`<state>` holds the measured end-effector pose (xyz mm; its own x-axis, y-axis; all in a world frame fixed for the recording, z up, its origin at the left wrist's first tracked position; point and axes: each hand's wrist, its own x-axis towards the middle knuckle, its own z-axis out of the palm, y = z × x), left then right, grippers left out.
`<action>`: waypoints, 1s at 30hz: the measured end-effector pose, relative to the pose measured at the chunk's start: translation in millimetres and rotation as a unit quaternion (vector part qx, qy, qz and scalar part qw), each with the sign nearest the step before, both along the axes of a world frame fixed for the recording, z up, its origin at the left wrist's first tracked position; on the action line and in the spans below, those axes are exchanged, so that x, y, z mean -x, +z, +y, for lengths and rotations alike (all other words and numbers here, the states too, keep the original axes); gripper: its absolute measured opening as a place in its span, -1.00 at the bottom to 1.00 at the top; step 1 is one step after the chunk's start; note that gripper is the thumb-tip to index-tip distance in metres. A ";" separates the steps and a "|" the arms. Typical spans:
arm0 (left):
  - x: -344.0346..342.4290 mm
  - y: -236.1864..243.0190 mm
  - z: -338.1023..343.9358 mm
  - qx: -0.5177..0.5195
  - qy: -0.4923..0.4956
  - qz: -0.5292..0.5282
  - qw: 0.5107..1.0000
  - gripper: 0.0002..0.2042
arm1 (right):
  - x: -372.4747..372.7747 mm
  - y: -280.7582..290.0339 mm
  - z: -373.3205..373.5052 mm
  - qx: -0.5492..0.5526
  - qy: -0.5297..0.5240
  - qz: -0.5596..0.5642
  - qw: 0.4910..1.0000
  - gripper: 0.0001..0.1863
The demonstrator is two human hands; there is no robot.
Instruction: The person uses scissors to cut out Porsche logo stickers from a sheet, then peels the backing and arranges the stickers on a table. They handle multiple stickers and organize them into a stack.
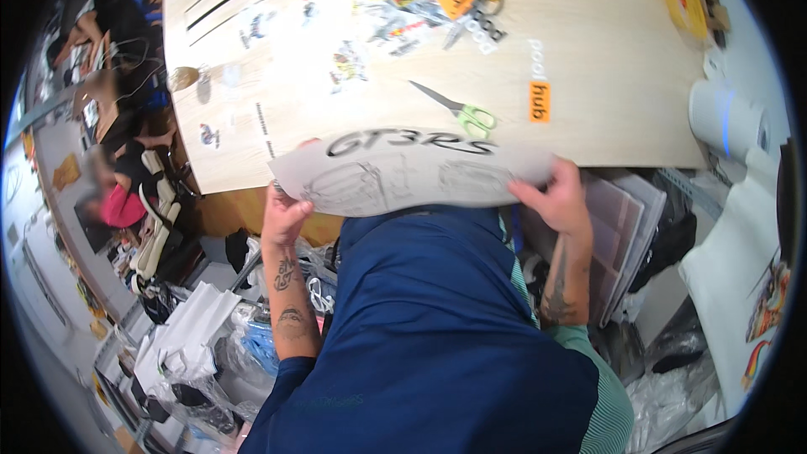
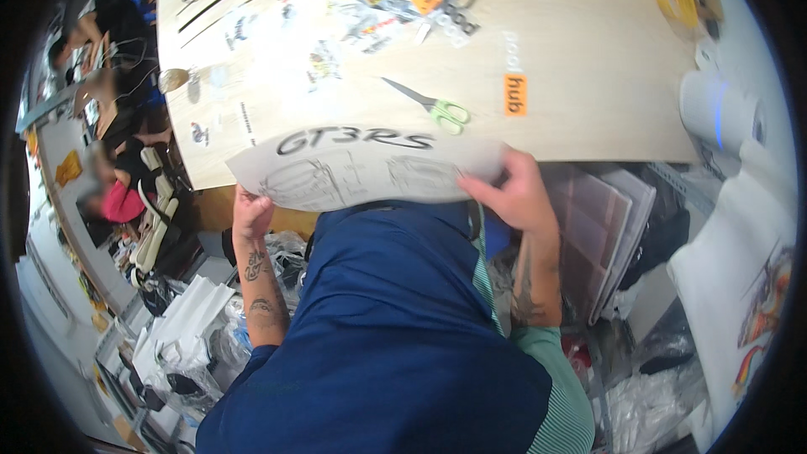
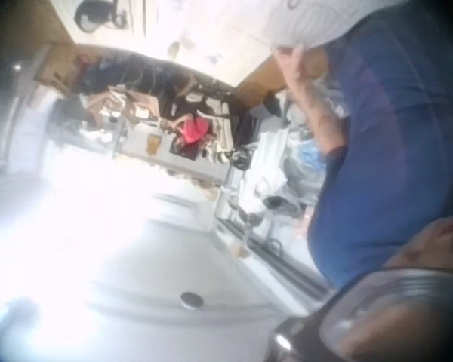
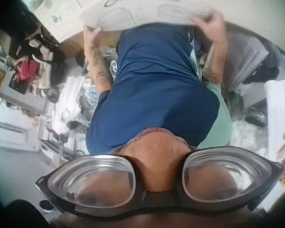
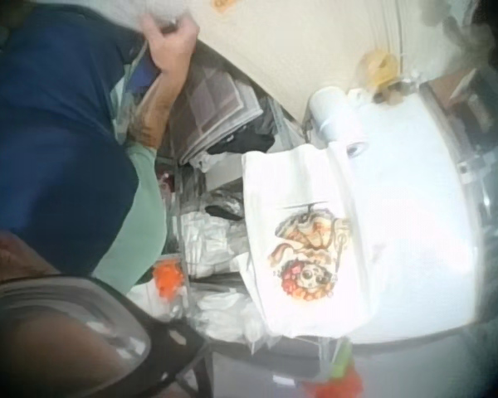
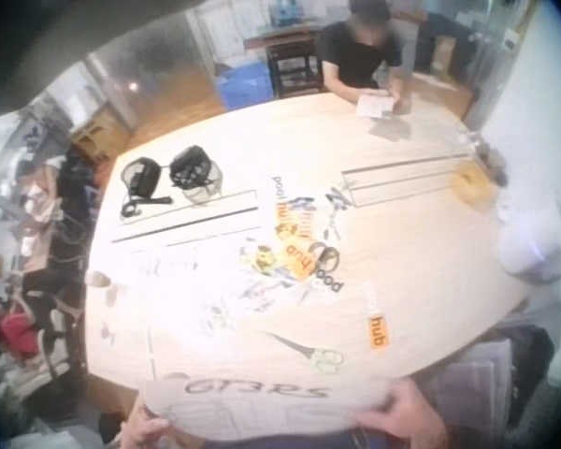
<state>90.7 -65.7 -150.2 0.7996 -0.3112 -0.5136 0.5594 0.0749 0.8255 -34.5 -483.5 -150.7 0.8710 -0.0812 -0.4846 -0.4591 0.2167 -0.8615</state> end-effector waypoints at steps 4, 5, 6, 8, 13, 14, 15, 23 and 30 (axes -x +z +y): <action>-13.1 20.3 -0.1 0.197 -0.128 -0.103 0.967 -0.74 | -30.4 14.1 7.7 -0.228 0.102 -0.282 0.926 -0.80; -13.9 18.7 6.5 0.210 -0.129 -0.114 0.962 -0.81 | -37.4 21.3 15.0 -0.250 0.111 -0.271 0.923 -0.83; -17.6 11.0 12.5 0.184 -0.117 -0.115 0.969 -0.81 | -41.4 19.7 22.4 -0.199 0.111 -0.260 0.938 -0.85; -25.0 -1.2 25.1 0.122 -0.098 -0.083 0.984 -0.83 | -57.7 29.4 43.3 -0.030 0.082 -0.077 0.993 -0.84; -30.0 1.2 44.2 0.047 -0.053 -0.065 0.995 -0.75 | -83.8 39.6 84.4 0.100 0.045 -0.016 0.994 -0.70; -29.3 13.6 49.0 0.062 -0.040 -0.057 0.996 -0.67 | -81.3 47.1 83.8 0.103 0.055 -0.035 0.993 -0.64; -28.3 19.8 53.8 0.077 -0.026 -0.049 0.996 -0.60 | -74.0 58.3 85.6 0.082 0.059 -0.075 0.992 -0.62; -47.8 -9.2 97.5 0.216 -0.089 -0.110 0.966 -0.74 | -71.5 50.9 106.1 0.158 0.012 -0.056 0.986 -0.52; -42.6 -17.7 127.5 0.267 -0.074 -0.016 0.961 -0.79 | -44.5 56.3 124.3 0.154 -0.003 -0.071 0.986 -0.27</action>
